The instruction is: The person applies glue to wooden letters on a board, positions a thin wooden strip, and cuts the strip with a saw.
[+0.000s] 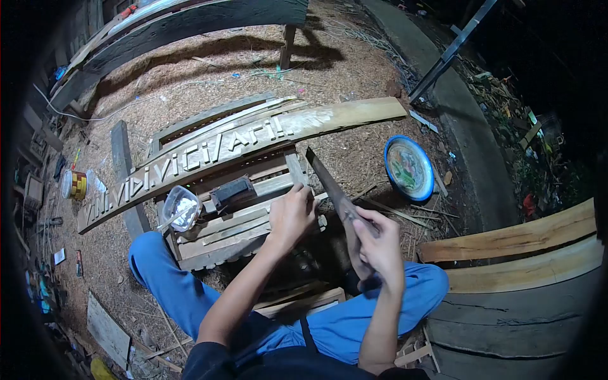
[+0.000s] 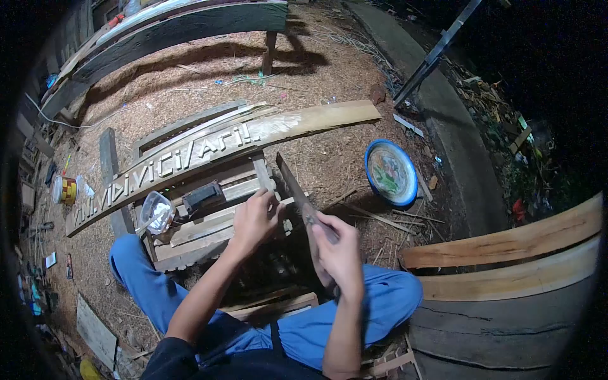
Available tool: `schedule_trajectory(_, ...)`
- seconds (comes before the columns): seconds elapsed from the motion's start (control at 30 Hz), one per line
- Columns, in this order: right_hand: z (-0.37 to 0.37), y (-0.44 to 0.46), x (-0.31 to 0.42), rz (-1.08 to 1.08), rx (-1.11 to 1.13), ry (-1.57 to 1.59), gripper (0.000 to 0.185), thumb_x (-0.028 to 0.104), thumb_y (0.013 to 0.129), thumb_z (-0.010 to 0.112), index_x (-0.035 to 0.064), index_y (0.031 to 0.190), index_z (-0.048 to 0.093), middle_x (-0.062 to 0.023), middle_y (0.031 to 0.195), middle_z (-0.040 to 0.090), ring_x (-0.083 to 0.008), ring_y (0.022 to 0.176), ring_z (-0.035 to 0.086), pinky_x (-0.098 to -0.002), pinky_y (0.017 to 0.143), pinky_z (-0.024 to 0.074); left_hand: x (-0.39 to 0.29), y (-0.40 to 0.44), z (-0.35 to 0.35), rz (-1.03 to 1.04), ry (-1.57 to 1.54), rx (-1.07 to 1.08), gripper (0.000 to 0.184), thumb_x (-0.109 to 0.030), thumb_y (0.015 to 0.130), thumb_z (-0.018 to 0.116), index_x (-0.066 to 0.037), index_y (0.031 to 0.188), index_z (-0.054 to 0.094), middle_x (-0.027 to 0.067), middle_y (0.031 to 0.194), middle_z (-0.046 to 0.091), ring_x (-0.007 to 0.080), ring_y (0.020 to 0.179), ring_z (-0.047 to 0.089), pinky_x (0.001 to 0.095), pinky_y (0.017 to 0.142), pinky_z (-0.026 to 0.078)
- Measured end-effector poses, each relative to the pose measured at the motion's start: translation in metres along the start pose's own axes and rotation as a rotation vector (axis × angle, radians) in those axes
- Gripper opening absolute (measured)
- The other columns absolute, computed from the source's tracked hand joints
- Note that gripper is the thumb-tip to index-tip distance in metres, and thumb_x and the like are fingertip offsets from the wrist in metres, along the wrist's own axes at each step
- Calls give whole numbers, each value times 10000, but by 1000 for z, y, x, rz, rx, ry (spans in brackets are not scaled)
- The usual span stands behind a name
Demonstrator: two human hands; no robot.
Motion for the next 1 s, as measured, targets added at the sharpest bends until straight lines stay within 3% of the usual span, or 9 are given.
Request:
schedule_trajectory(0.07,4,2,1,-112,-32,-95,311,108,966,698,-56,1230,694,-196,1108,764,-208,1060,713,-335,960,527,2,2,0,6,-16,-9,219,-247,893,731,-40,900,659,141,948,655,388,822,689,510,680,546)
schedule_trajectory(0.1,-3,-2,4,-136,22,-129,310,136,1016,669,4,1296,682,22,728,612,-19,478,434,-231,419,340,5,1,-1,4,-32,-20,222,-251,900,723,-40,899,654,144,952,654,390,825,690,514,677,547)
schedule_trajectory(0.23,-40,-35,41,-91,64,-266,316,151,1027,654,-19,1291,686,23,700,616,-14,490,456,-225,419,334,6,-2,5,37,2,-28,226,-257,900,720,-44,916,647,149,962,654,395,837,689,517,679,546)
schedule_trajectory(0.3,-31,-31,36,-65,20,-130,287,110,984,672,-68,1206,706,-187,1084,765,-202,1033,721,-328,937,539,4,-2,5,25,0,-46,235,-256,883,737,-48,938,642,151,974,661,396,843,690,512,678,546)
schedule_trajectory(0.43,17,5,0,-224,-63,-123,268,120,988,672,-60,1187,690,-162,1042,752,-180,990,699,-326,914,531,6,1,9,64,43,2,249,-259,881,743,-43,947,639,150,966,657,393,846,691,511,671,546)
schedule_trajectory(0.5,2,-2,8,-105,5,-84,278,111,987,675,-71,1197,687,-158,1051,754,-166,994,696,-321,918,531,16,2,17,27,-20,-124,259,-287,898,740,-46,872,647,128,918,643,396,809,667,499,677,517)
schedule_trajectory(0.63,-38,-40,40,-5,19,-175,286,117,995,674,-72,1209,691,-117,1014,754,-149,962,682,-298,897,526,5,-2,9,46,4,-84,276,-286,906,729,-35,873,617,148,907,621,404,802,664,518,664,508)
schedule_trajectory(0.83,-39,-45,27,-20,17,-103,255,130,1002,674,-45,1185,705,-85,957,740,-113,843,648,-292,773,525,3,-4,12,51,19,-109,267,-294,920,719,-52,916,609,149,931,632,408,822,664,514,663,517)
schedule_trajectory(1.0,-46,-54,35,-53,20,-166,262,125,1002,669,-44,1199,706,-111,1027,762,-113,920,673,-287,839,541,6,-3,12,49,52,-60,265,-280,908,725,-40,936,616,139,969,645,395,832,688,516,662,537)
Point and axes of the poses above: each hand's wrist, its own y-axis towards the middle knuckle, its own z-axis out of the palm, x = y × z, the point moved 3 cm from there along y, towards the middle knuckle
